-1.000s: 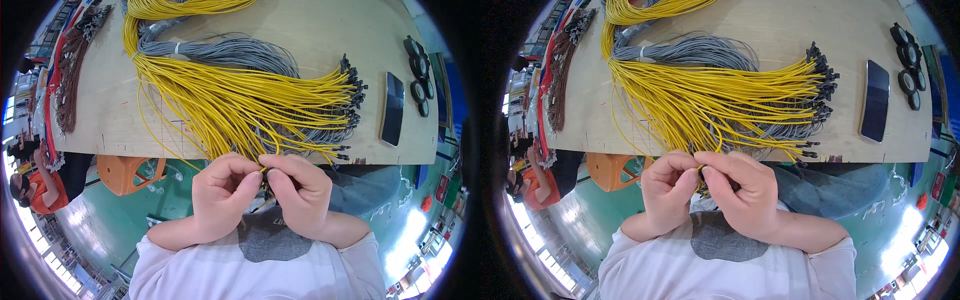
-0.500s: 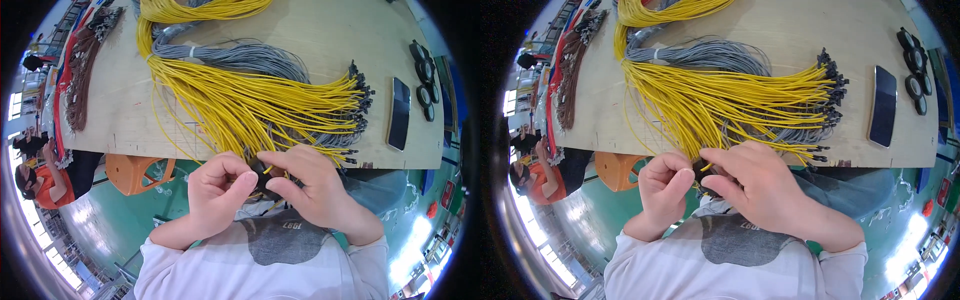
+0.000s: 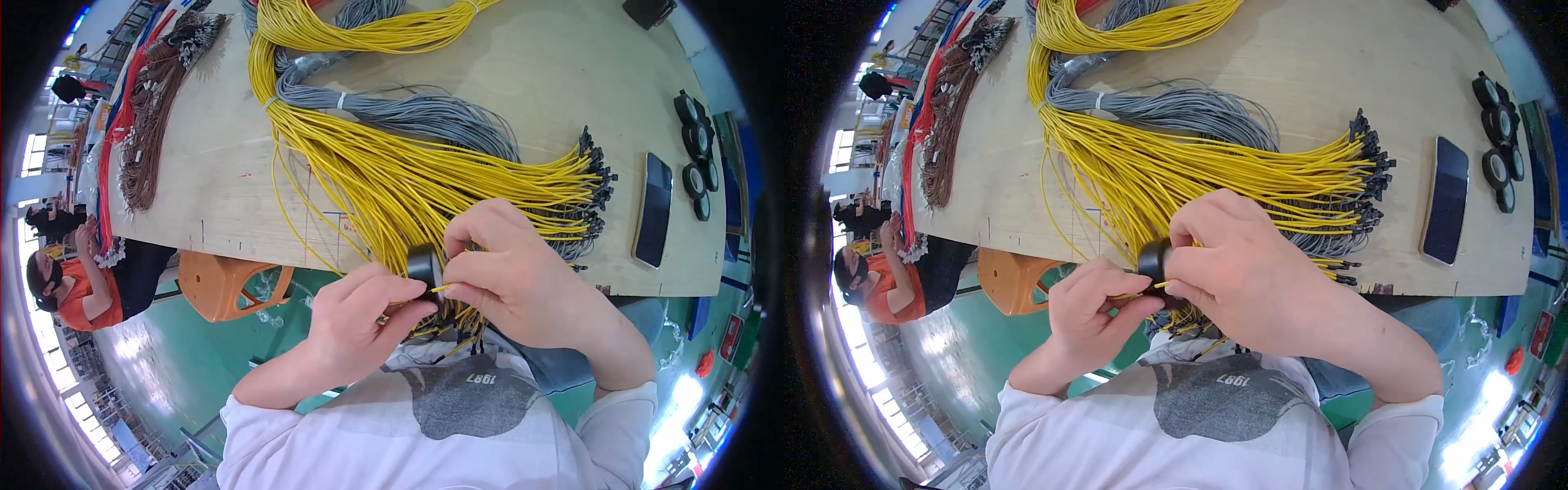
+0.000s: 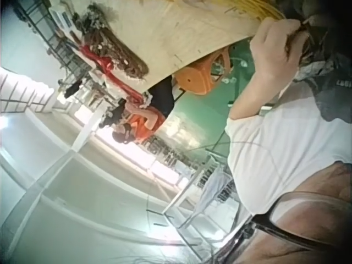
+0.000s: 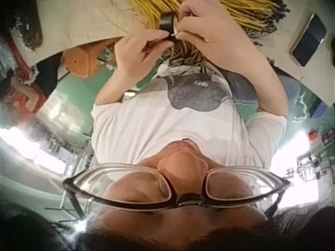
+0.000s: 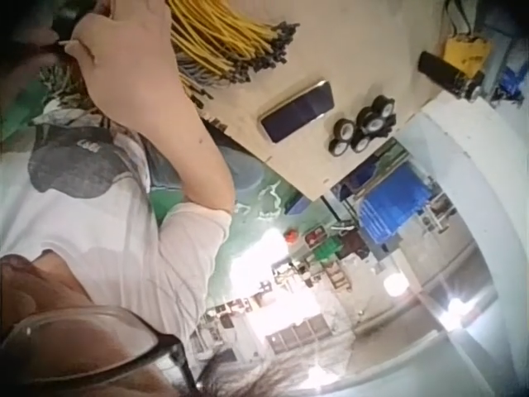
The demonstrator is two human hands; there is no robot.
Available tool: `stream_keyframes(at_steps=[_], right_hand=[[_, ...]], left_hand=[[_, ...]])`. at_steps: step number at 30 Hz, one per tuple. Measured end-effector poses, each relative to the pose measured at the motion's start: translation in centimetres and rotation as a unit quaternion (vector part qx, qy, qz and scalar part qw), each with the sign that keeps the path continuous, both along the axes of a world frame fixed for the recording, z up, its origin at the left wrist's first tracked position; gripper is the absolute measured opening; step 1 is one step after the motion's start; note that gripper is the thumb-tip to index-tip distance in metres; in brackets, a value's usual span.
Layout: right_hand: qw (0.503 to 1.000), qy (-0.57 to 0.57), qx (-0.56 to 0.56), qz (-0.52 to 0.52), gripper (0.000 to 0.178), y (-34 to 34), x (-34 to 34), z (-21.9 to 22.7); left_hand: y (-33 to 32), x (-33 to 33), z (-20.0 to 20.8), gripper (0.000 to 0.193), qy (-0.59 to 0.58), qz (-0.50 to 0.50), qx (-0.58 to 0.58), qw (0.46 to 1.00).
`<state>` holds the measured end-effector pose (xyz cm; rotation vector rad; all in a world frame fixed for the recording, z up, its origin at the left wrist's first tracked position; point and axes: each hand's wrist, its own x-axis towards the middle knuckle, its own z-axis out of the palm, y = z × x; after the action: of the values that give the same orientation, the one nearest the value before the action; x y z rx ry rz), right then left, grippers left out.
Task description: Applying black electrical tape to bundles of yellow and grey wires to insulate or bind them.
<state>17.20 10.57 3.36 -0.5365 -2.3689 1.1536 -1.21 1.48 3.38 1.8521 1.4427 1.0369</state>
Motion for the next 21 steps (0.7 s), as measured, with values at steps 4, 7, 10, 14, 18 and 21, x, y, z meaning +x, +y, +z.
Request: stream_keyframes(at_steps=[4, 7, 10, 14, 18, 21], right_hand=[[0.996, -0.078, -0.048, 0.022, 0.018, 0.3, -0.1, 0.4], [0.949, -0.043, -0.302, -0.078, 0.040, 0.3, -2.3, 1.2], [0.896, 0.039, -0.427, -0.116, 0.055, -0.1, -3.3, 0.7], [0.889, 0.167, -0.420, -0.073, 0.065, -1.4, -0.3, 2.7], [0.850, 0.116, -0.507, -0.089, 0.052, -3.4, 3.1, 4.4], [0.901, 0.101, -0.392, -0.159, 0.037, -5.1, 5.7, 3.1]], left_hand=[[0.1, 0.1, -0.2, 0.017, 0.034, -0.023, 0.043, 0.998], [0.2, 0.8, -0.6, 0.018, 0.080, -0.040, 0.124, 0.988], [0.3, 2.1, -1.3, 0.012, 0.102, -0.038, 0.202, 0.973], [-2.6, 3.6, -2.2, 0.037, -0.438, 0.081, -0.165, 0.880], [-0.1, 3.9, -0.4, 0.054, -0.644, -0.014, -0.516, 0.565], [0.8, 3.9, -1.8, 0.044, -0.692, -0.079, -0.555, 0.455]])
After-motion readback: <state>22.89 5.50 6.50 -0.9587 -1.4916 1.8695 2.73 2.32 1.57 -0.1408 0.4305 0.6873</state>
